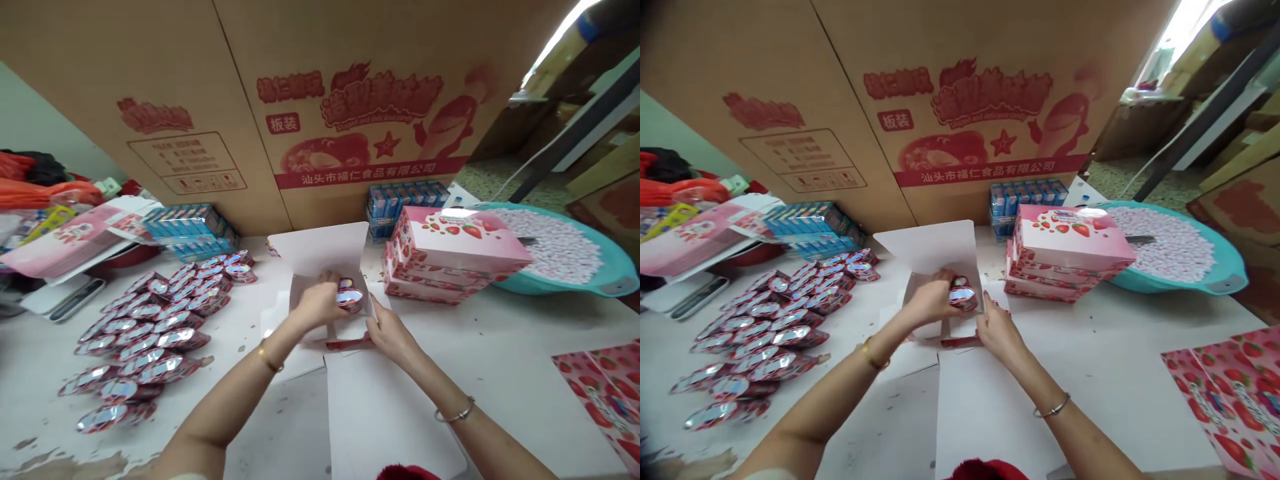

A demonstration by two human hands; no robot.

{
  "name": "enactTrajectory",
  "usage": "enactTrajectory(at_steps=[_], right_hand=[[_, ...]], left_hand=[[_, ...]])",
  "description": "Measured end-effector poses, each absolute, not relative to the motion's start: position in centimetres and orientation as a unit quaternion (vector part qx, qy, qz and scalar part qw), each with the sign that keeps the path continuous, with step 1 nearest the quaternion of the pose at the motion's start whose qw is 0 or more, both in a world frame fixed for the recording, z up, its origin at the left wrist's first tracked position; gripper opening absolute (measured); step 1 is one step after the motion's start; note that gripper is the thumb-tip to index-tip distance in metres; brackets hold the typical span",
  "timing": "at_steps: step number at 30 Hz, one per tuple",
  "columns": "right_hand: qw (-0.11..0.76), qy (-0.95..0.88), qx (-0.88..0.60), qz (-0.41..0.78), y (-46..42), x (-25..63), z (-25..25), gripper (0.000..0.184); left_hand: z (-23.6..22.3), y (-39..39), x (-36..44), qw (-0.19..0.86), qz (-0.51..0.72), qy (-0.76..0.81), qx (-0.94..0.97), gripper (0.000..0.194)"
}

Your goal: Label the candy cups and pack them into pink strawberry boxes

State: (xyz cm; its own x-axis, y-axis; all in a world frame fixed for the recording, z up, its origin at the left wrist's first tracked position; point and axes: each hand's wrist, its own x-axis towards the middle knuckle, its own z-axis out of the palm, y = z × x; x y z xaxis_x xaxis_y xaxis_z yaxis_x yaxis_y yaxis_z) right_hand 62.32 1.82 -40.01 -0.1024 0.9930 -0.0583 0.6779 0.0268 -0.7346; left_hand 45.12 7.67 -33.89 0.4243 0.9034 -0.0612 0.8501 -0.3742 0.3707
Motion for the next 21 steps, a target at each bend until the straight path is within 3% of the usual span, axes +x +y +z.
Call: enactTrajectory(at_steps=[3,7,9,12,14,18,21], right_hand=[[0.25,-0.662,-0.628,0.324,1.9,63.2,-41.4,0.067],[0.249,-0.657,-0.642,0.307,2.0,63.9,-42.3,0.067],[0.246,-0.655,-0.645,0.307,1.9,64.0,-42.2,0.067],[0.264,-0.655,-0.635,0.313,1.9,63.9,-41.9,0.064],[0.28,-0.656,-0.624,0.319,1.8,63.7,-41.5,0.063],[0.278,-0.644,-0.627,0.338,1.9,63.6,-40.7,0.065],[0.277,-0.636,-0.625,0.36,1.9,63.5,-40.3,0.066]], left_hand=[[-34.0,9.1,45.8,0.132,0.076,0.465,0.872,0.057],[-30.7,11.0,38.5,0.133,0.102,0.438,0.883,0.018],[-30.1,12.7,32.8,0.076,0.08,0.498,0.86,0.027],[-32.2,15.7,24.7,-0.057,-0.046,0.649,0.757,0.09],[-34.6,17.5,21.2,-0.058,-0.119,0.675,0.726,0.106],[-37.7,19.1,19.1,-0.065,-0.118,0.657,0.742,0.087],[-36.8,17.8,20.4,-0.072,-0.059,0.649,0.755,0.069]])
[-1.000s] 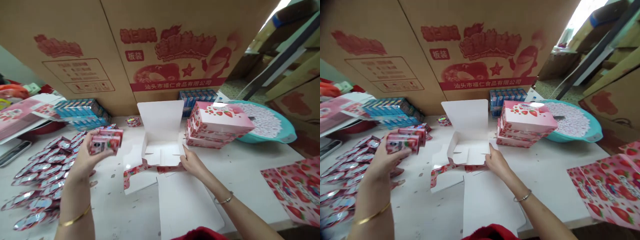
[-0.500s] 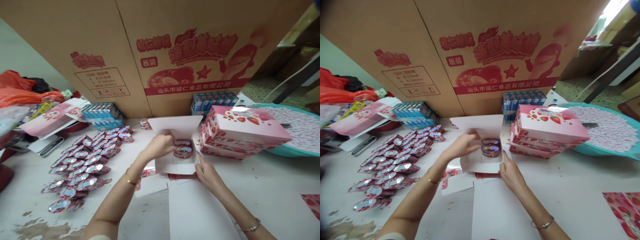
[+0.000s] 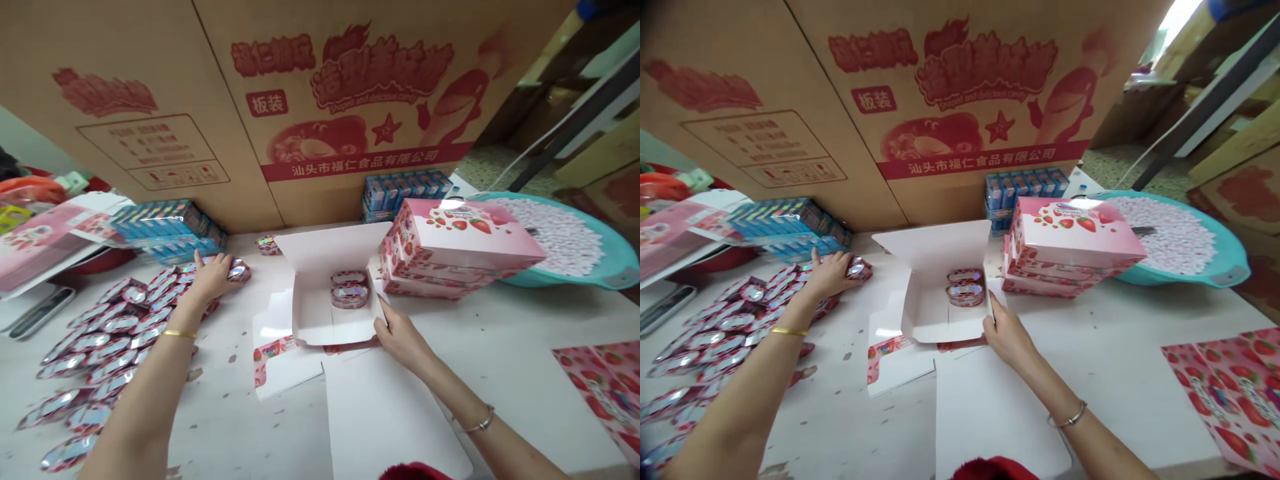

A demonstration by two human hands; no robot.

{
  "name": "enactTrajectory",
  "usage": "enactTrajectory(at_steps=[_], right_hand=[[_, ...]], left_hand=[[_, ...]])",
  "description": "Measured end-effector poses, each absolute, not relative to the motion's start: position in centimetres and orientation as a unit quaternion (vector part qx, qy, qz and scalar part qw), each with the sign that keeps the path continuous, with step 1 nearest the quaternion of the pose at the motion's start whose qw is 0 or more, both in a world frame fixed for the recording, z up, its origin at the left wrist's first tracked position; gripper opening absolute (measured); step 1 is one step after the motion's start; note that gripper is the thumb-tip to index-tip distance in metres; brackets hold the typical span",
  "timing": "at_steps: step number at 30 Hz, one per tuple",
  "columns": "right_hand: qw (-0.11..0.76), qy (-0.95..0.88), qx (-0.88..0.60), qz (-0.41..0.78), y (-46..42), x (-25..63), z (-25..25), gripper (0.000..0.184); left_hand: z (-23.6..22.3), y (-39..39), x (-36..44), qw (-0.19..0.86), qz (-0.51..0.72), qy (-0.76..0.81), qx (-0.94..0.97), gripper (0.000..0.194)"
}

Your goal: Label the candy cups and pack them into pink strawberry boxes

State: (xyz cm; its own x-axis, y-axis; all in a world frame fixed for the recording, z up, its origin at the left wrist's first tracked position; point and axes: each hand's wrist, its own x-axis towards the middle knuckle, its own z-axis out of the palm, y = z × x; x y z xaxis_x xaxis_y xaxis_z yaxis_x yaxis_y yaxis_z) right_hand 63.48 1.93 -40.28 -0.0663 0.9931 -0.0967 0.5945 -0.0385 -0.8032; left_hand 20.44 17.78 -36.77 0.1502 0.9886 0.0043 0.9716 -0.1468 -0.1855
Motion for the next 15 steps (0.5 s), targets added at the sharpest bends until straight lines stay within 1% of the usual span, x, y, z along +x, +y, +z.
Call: enactTrajectory(at_steps=[2,5,7,9,11,13,15], right_hand=[[0.283,-0.629,-0.621,0.371,1.9,63.5,-40.2,0.064],[0.302,-0.62,-0.614,0.384,1.9,63.4,-40.2,0.059],[0.319,-0.622,-0.602,0.386,1.8,63.4,-40.2,0.055],[0.329,-0.627,-0.591,0.387,1.6,63.5,-40.2,0.054],[0.333,-0.631,-0.585,0.385,1.5,63.5,-40.4,0.056],[0.346,-0.635,-0.583,0.37,1.4,63.7,-41.0,0.057],[0.366,-0.636,-0.584,0.348,1.3,63.9,-41.7,0.058]], left_hand=[[-34.8,15.4,22.0,0.024,-0.021,-0.647,-0.762,0.069],[-31.1,10.8,25.8,-0.115,-0.144,-0.594,-0.783,0.073],[-29.5,7.9,29.7,-0.198,-0.166,-0.509,-0.821,0.071],[-29.3,6.1,34.5,-0.25,-0.129,-0.43,-0.858,0.071],[-30.8,5.5,39.3,-0.246,-0.08,-0.398,-0.88,0.073],[-33.3,5.7,43.4,-0.182,-0.033,-0.413,-0.892,0.074],[-36.0,6.2,46.1,-0.119,0.0,-0.416,-0.902,0.079]])
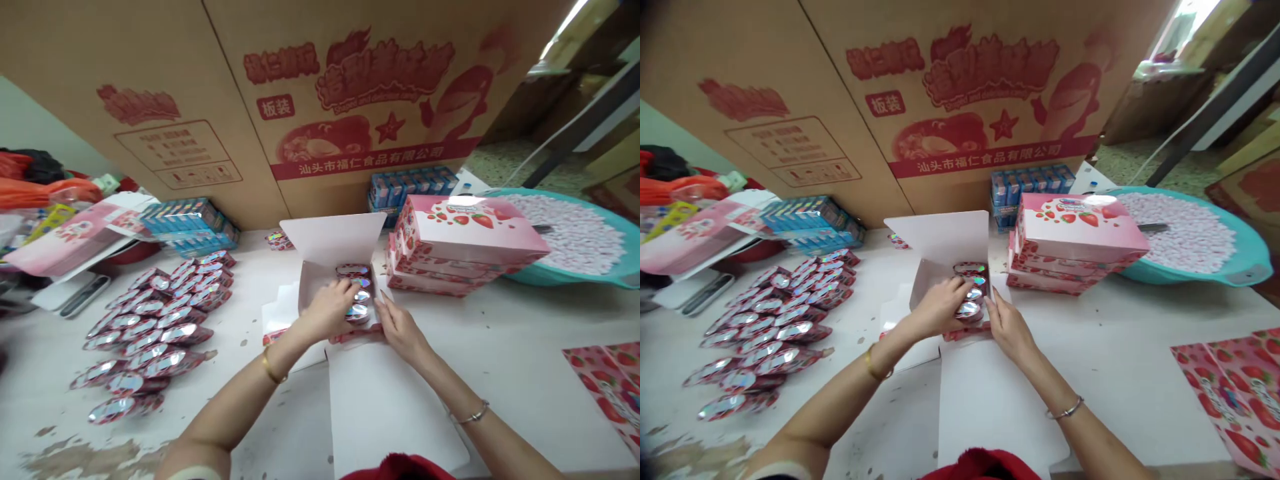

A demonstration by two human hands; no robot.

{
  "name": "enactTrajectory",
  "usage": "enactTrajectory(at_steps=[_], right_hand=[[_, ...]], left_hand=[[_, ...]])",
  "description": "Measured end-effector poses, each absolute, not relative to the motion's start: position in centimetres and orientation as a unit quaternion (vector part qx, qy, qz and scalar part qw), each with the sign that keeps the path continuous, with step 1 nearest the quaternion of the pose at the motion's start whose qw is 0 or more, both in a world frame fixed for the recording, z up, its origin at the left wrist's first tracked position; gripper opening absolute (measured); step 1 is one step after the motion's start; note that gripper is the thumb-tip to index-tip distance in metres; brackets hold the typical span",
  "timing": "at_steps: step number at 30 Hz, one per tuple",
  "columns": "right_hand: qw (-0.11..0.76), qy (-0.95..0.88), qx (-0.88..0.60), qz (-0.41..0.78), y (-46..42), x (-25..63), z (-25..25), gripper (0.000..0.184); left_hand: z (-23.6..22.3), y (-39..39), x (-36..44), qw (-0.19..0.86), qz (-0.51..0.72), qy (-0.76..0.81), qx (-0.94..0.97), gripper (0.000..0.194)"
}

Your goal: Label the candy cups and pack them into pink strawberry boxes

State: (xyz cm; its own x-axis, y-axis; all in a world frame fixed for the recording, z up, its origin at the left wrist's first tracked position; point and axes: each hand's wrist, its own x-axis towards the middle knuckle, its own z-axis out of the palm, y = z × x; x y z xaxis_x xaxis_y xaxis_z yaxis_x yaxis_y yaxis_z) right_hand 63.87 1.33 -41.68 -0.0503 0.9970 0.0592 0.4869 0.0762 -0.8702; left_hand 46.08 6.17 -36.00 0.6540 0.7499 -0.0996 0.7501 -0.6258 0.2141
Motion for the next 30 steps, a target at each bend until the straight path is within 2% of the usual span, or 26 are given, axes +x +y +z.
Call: enactTrajectory(at_steps=[3,5,9,10,13,14,17,20,22,25,28,30], right_hand=[[0.373,-0.635,-0.592,0.327,1.4,64.3,-42.7,0.061],[0.356,-0.639,-0.601,0.322,1.5,64.6,-43.0,0.062],[0.303,-0.641,-0.627,0.322,1.4,65.2,-42.9,0.064],[0.293,-0.641,-0.63,0.326,1.4,65.3,-42.8,0.066],[0.273,-0.648,-0.628,0.333,1.4,65.2,-43.1,0.069],[0.268,-0.651,-0.629,0.329,1.5,65.1,-43.2,0.07],[0.282,-0.655,-0.642,0.281,1.5,64.9,-43.5,0.072],[0.333,-0.658,-0.657,0.156,1.5,64.5,-42.4,0.074],[0.333,-0.688,-0.64,0.079,2.0,63.9,-41.0,0.068],[0.264,-0.773,-0.575,0.049,3.6,62.4,-38.8,0.053],[0.184,-0.847,-0.494,0.062,5.8,60.7,-38.1,0.056],[0.139,-0.874,-0.46,0.07,7.0,59.9,-38.3,0.053]], left_hand=[[-38.0,6.3,47.3,0.074,0.001,0.377,0.923,0.091],[-37.4,6.3,45.8,0.076,0.03,0.35,0.933,0.091],[-33.8,7.5,36.5,0.105,0.072,0.417,0.9,0.056],[-33.2,8.1,33.2,0.079,0.062,0.479,0.872,0.058],[-33.3,9.4,23.6,-0.025,-0.068,0.691,0.72,0.098],[-34.0,9.6,21.1,-0.039,-0.112,0.728,0.676,0.102],[-36.5,9.6,17.0,-0.055,-0.178,0.753,0.631,0.083],[-38.4,9.2,16.7,-0.102,-0.146,0.73,0.66,0.064],[-38.6,9.1,17.2,-0.134,-0.113,0.713,0.679,0.059],[-38.0,9.0,17.6,-0.158,-0.093,0.694,0.697,0.053],[-36.5,8.5,18.4,-0.142,-0.077,0.691,0.705,0.045],[-35.2,7.7,20.0,-0.095,-0.023,0.689,0.718,0.047]])
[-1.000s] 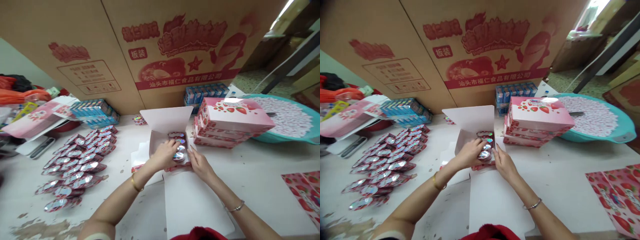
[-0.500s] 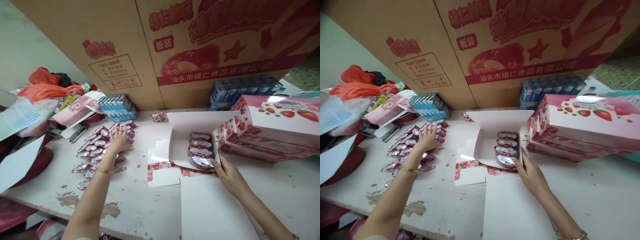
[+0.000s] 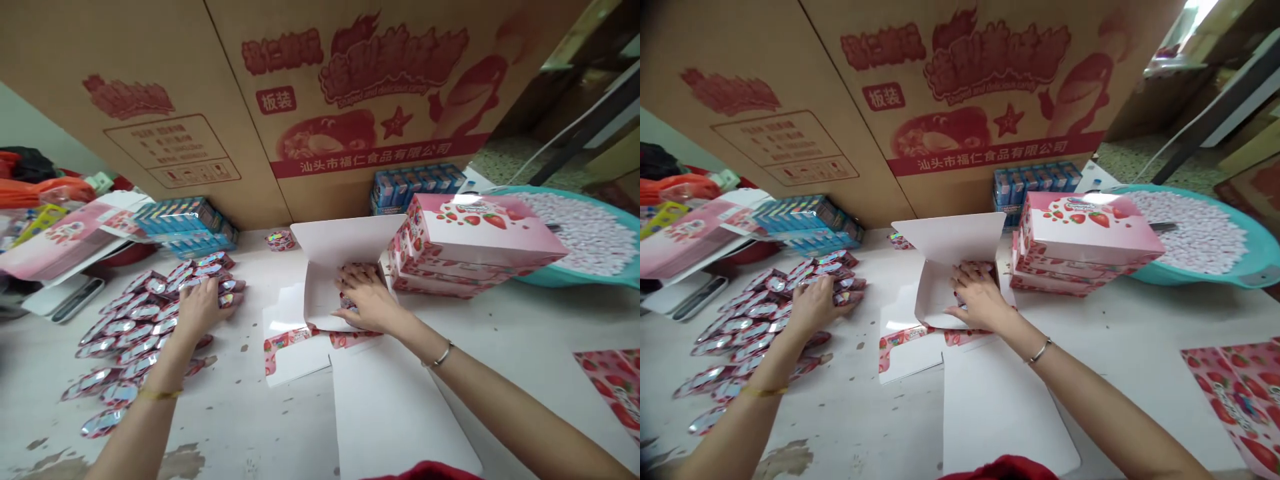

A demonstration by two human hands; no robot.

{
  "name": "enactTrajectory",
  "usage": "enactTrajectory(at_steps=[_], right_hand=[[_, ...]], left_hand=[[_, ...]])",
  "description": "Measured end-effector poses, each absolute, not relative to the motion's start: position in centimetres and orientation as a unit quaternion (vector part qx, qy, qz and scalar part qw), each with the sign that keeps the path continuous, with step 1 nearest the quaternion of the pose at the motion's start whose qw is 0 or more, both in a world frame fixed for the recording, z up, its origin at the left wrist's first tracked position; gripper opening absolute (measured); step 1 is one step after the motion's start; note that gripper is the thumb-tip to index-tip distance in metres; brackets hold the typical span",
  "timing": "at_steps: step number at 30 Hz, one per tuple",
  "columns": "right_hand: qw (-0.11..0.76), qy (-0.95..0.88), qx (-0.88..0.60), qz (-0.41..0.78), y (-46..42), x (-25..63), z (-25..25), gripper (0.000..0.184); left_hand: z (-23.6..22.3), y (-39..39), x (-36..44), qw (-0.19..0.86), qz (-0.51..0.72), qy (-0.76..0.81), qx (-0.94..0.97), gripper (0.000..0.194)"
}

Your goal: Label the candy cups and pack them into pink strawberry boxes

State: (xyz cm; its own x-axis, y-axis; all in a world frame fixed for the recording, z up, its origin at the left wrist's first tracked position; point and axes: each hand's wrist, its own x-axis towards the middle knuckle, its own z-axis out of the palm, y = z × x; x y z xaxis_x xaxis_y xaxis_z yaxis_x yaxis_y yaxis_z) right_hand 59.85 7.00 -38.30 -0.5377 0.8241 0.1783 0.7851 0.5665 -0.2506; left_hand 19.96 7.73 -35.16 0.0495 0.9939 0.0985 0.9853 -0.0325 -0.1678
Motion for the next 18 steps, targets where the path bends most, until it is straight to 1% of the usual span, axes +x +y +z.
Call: enactTrajectory(at_steps=[3,5,7,9,12,15,18], right_hand=[[0.108,-0.88,-0.458,0.067,7.8,59.3,-38.8,0.04],[0.108,-0.873,-0.471,0.06,7.6,59.2,-39.0,0.038],[0.115,-0.863,-0.489,0.062,7.1,59.1,-39.0,0.034],[0.129,-0.848,-0.509,0.069,6.6,59.1,-39.0,0.029],[0.156,-0.828,-0.533,0.075,6.1,59.1,-39.4,0.027],[0.173,-0.827,-0.532,0.065,6.0,59.1,-40.2,0.027],[0.176,-0.835,-0.518,0.056,6.3,59.1,-40.8,0.026]], left_hand=[[-33.0,6.6,24.6,-0.018,-0.143,-0.641,-0.754,0.062],[-32.0,6.5,28.8,-0.083,-0.238,-0.571,-0.781,0.064],[-31.5,7.3,33.2,-0.128,-0.259,-0.499,-0.817,0.064],[-31.6,8.9,36.9,-0.137,-0.211,-0.456,-0.854,0.061],[-32.8,11.4,40.4,-0.065,-0.09,-0.444,-0.889,0.053],[-33.8,12.8,41.1,-0.001,-0.009,-0.449,-0.893,0.052],[-33.9,12.6,40.3,0.02,0.021,-0.453,-0.891,0.056]])
